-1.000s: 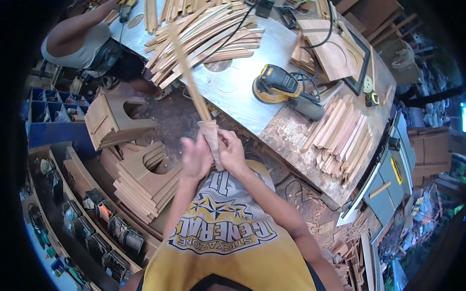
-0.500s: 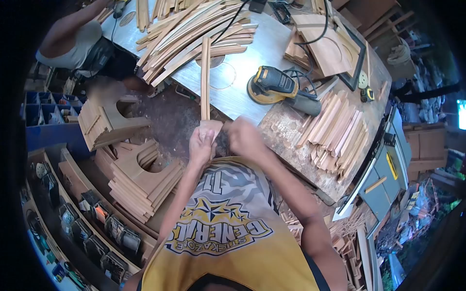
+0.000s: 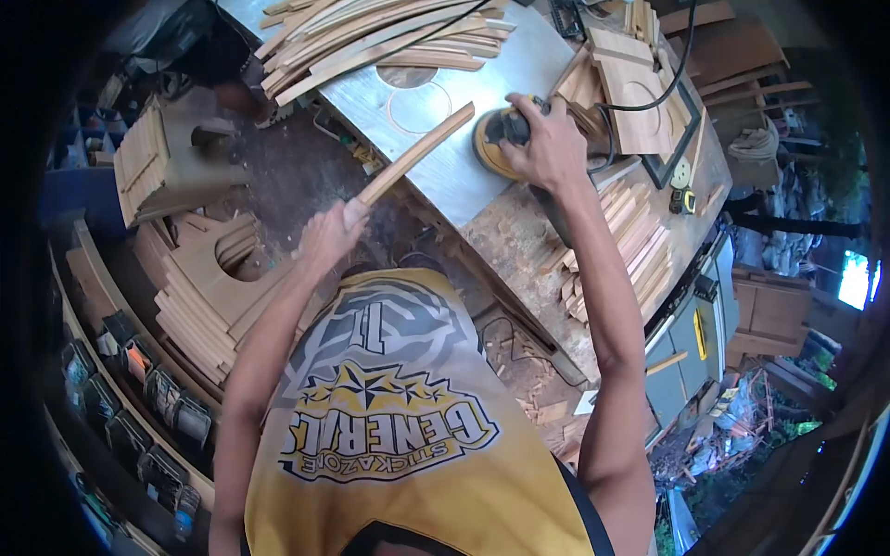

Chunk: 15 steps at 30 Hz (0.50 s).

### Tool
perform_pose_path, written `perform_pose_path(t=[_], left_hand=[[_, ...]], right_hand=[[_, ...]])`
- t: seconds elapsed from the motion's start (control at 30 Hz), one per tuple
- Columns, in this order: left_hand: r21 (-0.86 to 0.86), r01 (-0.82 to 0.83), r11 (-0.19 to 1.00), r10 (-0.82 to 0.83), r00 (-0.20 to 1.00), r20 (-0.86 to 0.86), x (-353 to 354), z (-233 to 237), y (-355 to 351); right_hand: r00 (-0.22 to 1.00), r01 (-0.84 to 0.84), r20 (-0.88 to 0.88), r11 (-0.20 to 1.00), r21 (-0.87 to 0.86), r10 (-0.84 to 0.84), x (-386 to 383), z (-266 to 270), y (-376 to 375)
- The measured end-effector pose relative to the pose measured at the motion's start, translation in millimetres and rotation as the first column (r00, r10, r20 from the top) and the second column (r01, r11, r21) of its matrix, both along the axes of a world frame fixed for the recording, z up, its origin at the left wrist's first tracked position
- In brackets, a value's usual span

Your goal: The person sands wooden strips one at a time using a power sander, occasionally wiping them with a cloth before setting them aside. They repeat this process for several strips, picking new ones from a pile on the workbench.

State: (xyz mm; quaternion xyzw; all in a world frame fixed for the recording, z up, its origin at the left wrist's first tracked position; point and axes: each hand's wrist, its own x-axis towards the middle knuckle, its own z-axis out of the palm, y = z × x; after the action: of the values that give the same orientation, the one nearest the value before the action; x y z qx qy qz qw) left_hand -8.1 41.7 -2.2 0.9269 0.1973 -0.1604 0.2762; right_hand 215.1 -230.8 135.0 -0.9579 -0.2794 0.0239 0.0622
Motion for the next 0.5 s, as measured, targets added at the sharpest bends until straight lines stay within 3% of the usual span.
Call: perform_pose_path(t=[0.2, 0.33, 0.4, 0.43, 0.5], left_hand=[[-0.022, 0.050, 0.999, -0.049, 0.998, 0.045, 24.3, -6.0, -4.5], [-0.036, 0.036, 0.999, -0.037, 0.999, -0.016, 23.1, -1.5, -5.4], [-0.043, 0.019, 0.999, -0.021, 0.999, -0.040, 24.1, 4.3, -6.3], [-0.033, 0.008, 0.999, -0.010, 0.998, -0.057, 20.9, 5.6, -4.0], [-0.038, -0.008, 0.999, 0.004, 0.996, -0.088, 9.2, 2.6, -3.9]], right_hand=[[0.999, -0.046, 0.013, 0.999, -0.017, 0.046, 2.8, -13.6, 53.2], [0.998, -0.049, -0.028, 0.999, -0.020, 0.048, -15.4, -14.6, 80.3], [0.983, -0.152, -0.117, 0.981, -0.118, 0.138, -30.0, -9.8, 93.8], [0.977, -0.214, -0.030, 0.974, -0.076, 0.212, -34.7, -13.7, 93.6], [0.983, -0.178, -0.058, 0.979, -0.098, 0.173, -25.3, -15.5, 93.5]])
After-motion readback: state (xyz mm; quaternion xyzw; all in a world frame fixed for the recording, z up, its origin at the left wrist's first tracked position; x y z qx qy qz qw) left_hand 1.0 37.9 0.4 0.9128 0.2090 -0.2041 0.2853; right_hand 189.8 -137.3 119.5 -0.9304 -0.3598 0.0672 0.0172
